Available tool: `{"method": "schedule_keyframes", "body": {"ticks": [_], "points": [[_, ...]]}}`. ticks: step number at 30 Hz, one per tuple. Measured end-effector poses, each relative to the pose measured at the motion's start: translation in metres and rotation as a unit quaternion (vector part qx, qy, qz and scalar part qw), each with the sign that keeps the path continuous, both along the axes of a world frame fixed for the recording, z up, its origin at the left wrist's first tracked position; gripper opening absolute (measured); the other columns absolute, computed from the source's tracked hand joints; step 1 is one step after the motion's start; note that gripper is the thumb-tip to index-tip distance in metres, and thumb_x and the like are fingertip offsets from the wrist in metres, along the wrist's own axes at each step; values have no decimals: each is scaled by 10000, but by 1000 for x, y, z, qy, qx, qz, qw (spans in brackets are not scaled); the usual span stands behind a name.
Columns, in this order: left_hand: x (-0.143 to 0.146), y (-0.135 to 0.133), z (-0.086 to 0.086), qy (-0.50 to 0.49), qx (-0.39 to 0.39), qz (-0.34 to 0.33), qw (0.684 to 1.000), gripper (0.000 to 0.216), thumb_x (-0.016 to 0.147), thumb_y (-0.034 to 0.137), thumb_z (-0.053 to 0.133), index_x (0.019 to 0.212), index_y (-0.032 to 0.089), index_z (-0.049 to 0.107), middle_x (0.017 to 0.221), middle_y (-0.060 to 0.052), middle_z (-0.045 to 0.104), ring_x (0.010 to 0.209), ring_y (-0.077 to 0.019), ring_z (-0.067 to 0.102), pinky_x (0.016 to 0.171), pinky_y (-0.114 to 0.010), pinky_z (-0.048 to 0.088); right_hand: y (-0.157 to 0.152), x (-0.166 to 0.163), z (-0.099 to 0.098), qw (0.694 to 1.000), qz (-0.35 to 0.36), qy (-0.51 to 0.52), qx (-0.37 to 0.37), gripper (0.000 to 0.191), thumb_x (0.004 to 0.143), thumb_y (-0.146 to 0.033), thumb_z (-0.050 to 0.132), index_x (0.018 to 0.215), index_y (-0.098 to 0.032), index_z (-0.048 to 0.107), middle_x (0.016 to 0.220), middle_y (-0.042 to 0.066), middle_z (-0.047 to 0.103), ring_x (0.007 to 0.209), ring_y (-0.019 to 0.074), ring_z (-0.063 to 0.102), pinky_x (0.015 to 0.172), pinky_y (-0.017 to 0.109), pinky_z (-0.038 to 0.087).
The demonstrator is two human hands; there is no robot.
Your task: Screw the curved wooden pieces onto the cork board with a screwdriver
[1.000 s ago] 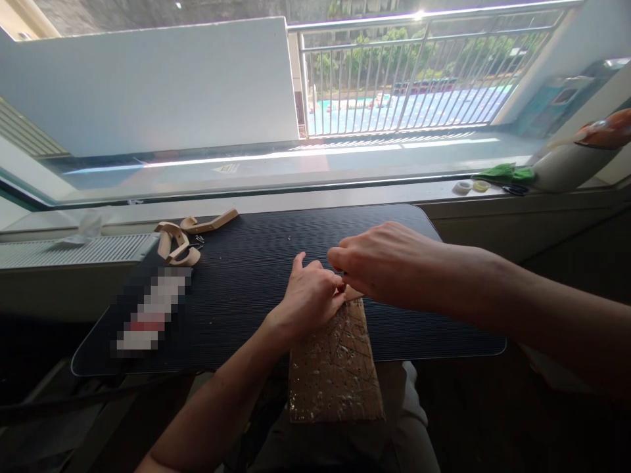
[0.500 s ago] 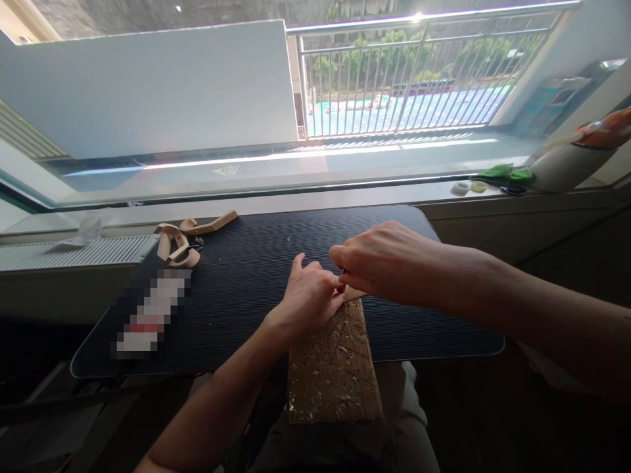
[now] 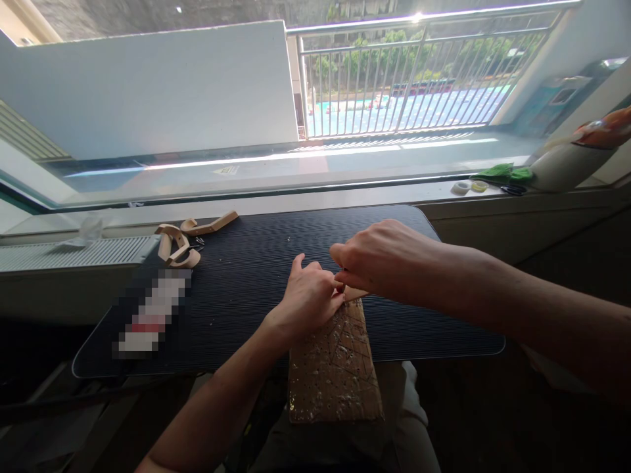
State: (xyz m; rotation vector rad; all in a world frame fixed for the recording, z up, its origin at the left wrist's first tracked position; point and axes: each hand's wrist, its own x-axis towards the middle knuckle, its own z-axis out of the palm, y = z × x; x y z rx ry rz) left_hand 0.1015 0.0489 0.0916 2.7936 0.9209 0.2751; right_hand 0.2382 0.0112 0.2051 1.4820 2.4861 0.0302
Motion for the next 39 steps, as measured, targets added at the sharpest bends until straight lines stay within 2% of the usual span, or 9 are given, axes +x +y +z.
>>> {"method": "schedule_keyframes", "body": {"ticks": [5, 8, 13, 18, 22, 26, 32, 35, 39], "points": [[0, 0, 1, 2, -16, 3, 1000, 253, 837, 341, 492, 691, 226, 665, 745, -25, 679, 898, -221, 560, 1010, -568, 171, -2, 3, 4, 1000, 23, 11, 2, 107, 777, -166, 549, 852, -163, 625, 652, 40, 627, 609, 146, 582, 507, 225, 250], [1, -1, 2, 6, -15, 6, 1000, 260, 832, 334, 496, 667, 215, 657, 721, -28, 673, 872, -219, 561, 1008, -563, 183, -2, 4, 5, 999, 25, 23, -10, 108, 770, -129, 541, 826, -162, 627, 658, 38, 630, 597, 134, 575, 502, 229, 245], [1, -1, 2, 7, -5, 10, 1000, 272, 834, 342, 490, 652, 215, 647, 752, -28, 681, 913, -228, 558, 999, -567, 208, -1, 4, -5, 999, 11, 41, 19, 120, 831, -204, 512, 859, -143, 612, 620, 41, 624, 570, 144, 567, 492, 231, 237], [0, 0, -1, 2, 4, 10, 1000, 248, 843, 340, 484, 721, 234, 673, 756, -25, 680, 928, -223, 555, 1018, -564, 170, -3, 7, -11, 998, 1, 39, 53, 167, 853, -244, 479, 889, -137, 602, 602, 49, 621, 550, 157, 562, 485, 238, 222], [1, 1, -1, 11, -5, 3, 1000, 251, 840, 349, 492, 712, 228, 670, 769, -27, 684, 899, -221, 561, 1013, -561, 177, -3, 9, -1, 999, 25, 36, 12, 135, 802, -235, 539, 896, -171, 611, 685, 38, 644, 576, 144, 564, 498, 235, 228], [0, 1, -3, 7, -4, -1, 1000, 264, 851, 346, 476, 708, 228, 664, 730, -14, 679, 885, -216, 564, 1013, -565, 165, 0, 8, 2, 999, 20, 26, -29, 107, 796, -198, 527, 787, -165, 628, 668, 44, 640, 590, 138, 564, 513, 236, 247], [0, 1, -2, 7, -2, 2, 1000, 243, 849, 346, 480, 751, 244, 678, 761, -17, 686, 933, -225, 554, 1018, -567, 157, 1, 8, -5, 999, -19, 31, 7, 231, 857, -297, 456, 830, -143, 625, 642, 72, 637, 584, 165, 570, 515, 242, 256], [1, 1, 0, 11, -10, 2, 1000, 250, 851, 344, 475, 744, 240, 676, 779, -16, 687, 919, -222, 559, 1013, -570, 168, -1, 8, 0, 1000, 6, 28, 2, 184, 824, -258, 497, 913, -151, 617, 667, 61, 643, 593, 161, 570, 526, 242, 262], [1, 0, 1, 14, -4, 3, 1000, 269, 847, 336, 477, 691, 223, 665, 790, -29, 687, 920, -230, 563, 1006, -572, 180, -1, 4, -1, 999, 23, 34, -18, 153, 833, -191, 473, 843, -145, 619, 649, 58, 635, 593, 143, 566, 532, 237, 262]]}}
